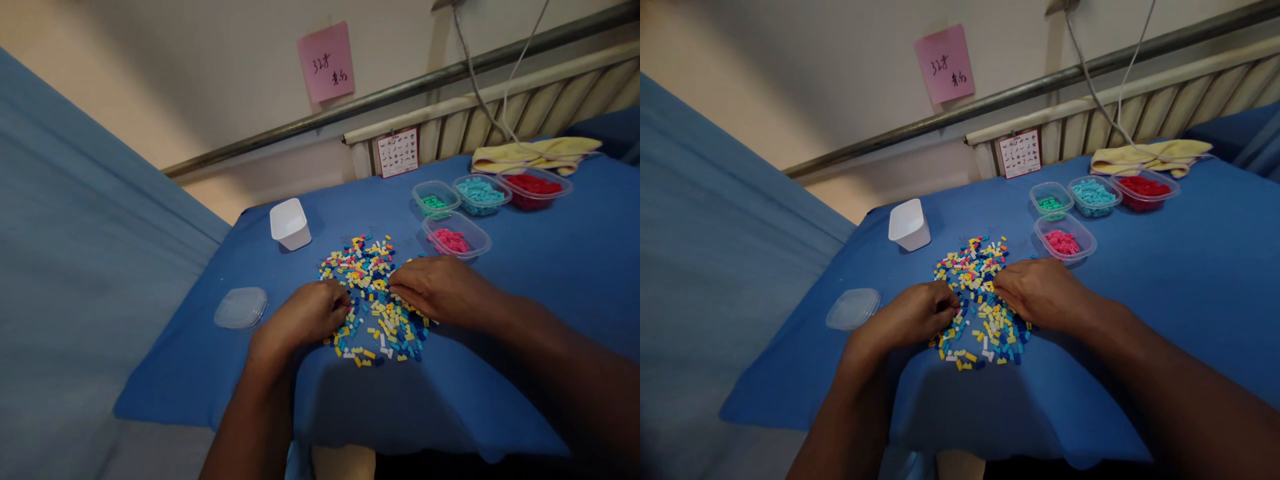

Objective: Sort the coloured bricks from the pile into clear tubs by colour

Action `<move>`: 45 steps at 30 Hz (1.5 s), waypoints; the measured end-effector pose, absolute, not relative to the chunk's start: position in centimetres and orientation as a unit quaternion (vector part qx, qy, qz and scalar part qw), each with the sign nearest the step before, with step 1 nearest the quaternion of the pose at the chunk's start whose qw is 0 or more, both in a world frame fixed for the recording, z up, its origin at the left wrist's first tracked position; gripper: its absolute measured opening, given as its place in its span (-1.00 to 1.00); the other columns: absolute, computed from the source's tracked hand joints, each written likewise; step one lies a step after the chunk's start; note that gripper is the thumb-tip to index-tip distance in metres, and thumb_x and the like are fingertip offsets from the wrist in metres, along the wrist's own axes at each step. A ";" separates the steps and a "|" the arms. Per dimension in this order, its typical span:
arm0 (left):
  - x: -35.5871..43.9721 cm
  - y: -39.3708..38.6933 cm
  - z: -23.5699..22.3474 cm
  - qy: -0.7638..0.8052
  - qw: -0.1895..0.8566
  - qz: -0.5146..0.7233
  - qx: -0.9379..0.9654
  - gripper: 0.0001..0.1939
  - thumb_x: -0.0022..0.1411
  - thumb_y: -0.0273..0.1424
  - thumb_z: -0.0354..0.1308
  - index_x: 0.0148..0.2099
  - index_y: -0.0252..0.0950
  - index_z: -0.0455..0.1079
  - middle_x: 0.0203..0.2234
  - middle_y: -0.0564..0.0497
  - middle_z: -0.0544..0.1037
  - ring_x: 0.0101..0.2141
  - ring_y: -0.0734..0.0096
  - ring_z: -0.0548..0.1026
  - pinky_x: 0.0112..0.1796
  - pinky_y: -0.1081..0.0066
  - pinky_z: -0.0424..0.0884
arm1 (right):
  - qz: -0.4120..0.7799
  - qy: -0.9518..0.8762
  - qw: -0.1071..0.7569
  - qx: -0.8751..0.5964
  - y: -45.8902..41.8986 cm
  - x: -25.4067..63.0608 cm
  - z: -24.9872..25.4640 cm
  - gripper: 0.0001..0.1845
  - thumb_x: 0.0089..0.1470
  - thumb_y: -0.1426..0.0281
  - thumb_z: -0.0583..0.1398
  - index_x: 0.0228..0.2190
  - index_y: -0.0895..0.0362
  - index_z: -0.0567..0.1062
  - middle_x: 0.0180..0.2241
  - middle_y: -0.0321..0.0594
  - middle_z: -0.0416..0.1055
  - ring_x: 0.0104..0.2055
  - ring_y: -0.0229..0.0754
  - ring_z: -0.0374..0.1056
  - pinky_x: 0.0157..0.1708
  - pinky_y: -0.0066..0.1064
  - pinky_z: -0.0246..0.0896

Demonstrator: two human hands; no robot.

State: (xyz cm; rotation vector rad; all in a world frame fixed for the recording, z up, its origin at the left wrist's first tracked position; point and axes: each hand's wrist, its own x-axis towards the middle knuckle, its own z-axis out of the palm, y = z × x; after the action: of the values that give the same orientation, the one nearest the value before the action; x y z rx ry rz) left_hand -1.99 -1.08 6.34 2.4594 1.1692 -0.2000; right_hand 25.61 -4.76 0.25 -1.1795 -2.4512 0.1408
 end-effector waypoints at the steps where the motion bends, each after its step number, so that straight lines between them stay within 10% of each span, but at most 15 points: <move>1: -1.8 -1.2 6.4 0.418 0.198 -0.073 0.884 -0.78 0.30 -0.42 0.12 -0.15 -0.25 0.60 -0.28 -0.05 0.63 -0.33 0.35 0.51 -0.32 0.39 0.30 | 0.051 -0.881 0.208 -0.421 -4.8 25.5 0.3 -0.66 0.47 0.28 0.07 -0.27 0.10 0.57 -0.34 -0.19 0.58 -0.26 -0.13 0.48 -0.31 -0.35 0.13; 9: -1.0 -1.5 6.4 0.404 0.175 -0.059 0.896 -0.83 0.31 -0.37 0.12 -0.29 -0.25 0.53 -0.37 -0.05 0.57 -0.39 0.36 0.43 -0.36 0.37 0.24 | 0.066 -0.887 0.211 -0.406 -5.2 24.8 0.4 -0.72 0.44 0.34 0.12 -0.32 0.11 0.54 -0.35 -0.19 0.58 -0.30 -0.12 0.47 -0.27 -0.30 0.17; 16: 0.4 -0.6 3.9 0.423 0.501 0.185 0.732 -0.73 0.29 -0.21 0.27 -0.18 -0.34 0.55 -0.47 0.06 0.50 -0.48 0.54 0.35 -0.41 0.47 0.26 | 0.110 -0.851 0.337 -0.388 -6.0 23.2 0.4 -0.73 0.41 0.32 0.18 0.08 0.09 0.49 -0.06 -0.10 0.59 -0.07 -0.05 0.52 -0.10 -0.24 0.39; 22: 2.8 -0.8 2.3 0.411 0.608 0.333 0.592 -0.61 0.14 -0.20 0.47 -0.08 -0.34 0.60 -0.39 0.02 0.62 -0.43 0.55 0.47 -0.31 0.47 0.41 | 0.064 -0.825 0.394 -0.400 -5.6 23.2 1.0 -0.78 0.46 0.35 0.11 -0.03 0.08 0.54 -0.12 -0.10 0.59 -0.09 -0.06 0.53 -0.08 -0.22 0.45; 33: 3.3 -2.0 2.9 0.435 0.470 0.339 0.689 -0.47 0.35 -0.19 0.29 0.29 -0.26 0.47 -0.22 -0.04 0.72 -0.23 0.34 0.65 -0.17 0.35 0.55 | 0.012 -0.850 0.329 -0.412 -4.8 24.8 1.5 -0.78 0.44 0.43 0.10 -0.10 0.14 0.56 -0.17 -0.08 0.58 -0.10 -0.05 0.50 -0.07 -0.22 0.42; 45: -2.0 3.2 1.9 0.524 0.180 0.432 0.712 -0.70 0.36 -0.24 0.24 0.02 -0.26 0.63 -0.19 -0.06 0.68 -0.19 0.29 0.61 -0.11 0.32 0.51 | -0.117 -0.716 0.347 -0.594 -2.1 32.8 0.6 -0.78 0.30 0.43 0.21 -0.10 0.16 0.64 -0.11 0.05 0.62 -0.06 0.12 0.51 -0.11 -0.17 0.31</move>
State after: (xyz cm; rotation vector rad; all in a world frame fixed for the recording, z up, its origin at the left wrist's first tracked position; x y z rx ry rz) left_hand -2.02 3.23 1.89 2.0118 1.4795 1.2196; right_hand 32.85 -2.09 0.65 -1.5419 -1.8586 -0.3026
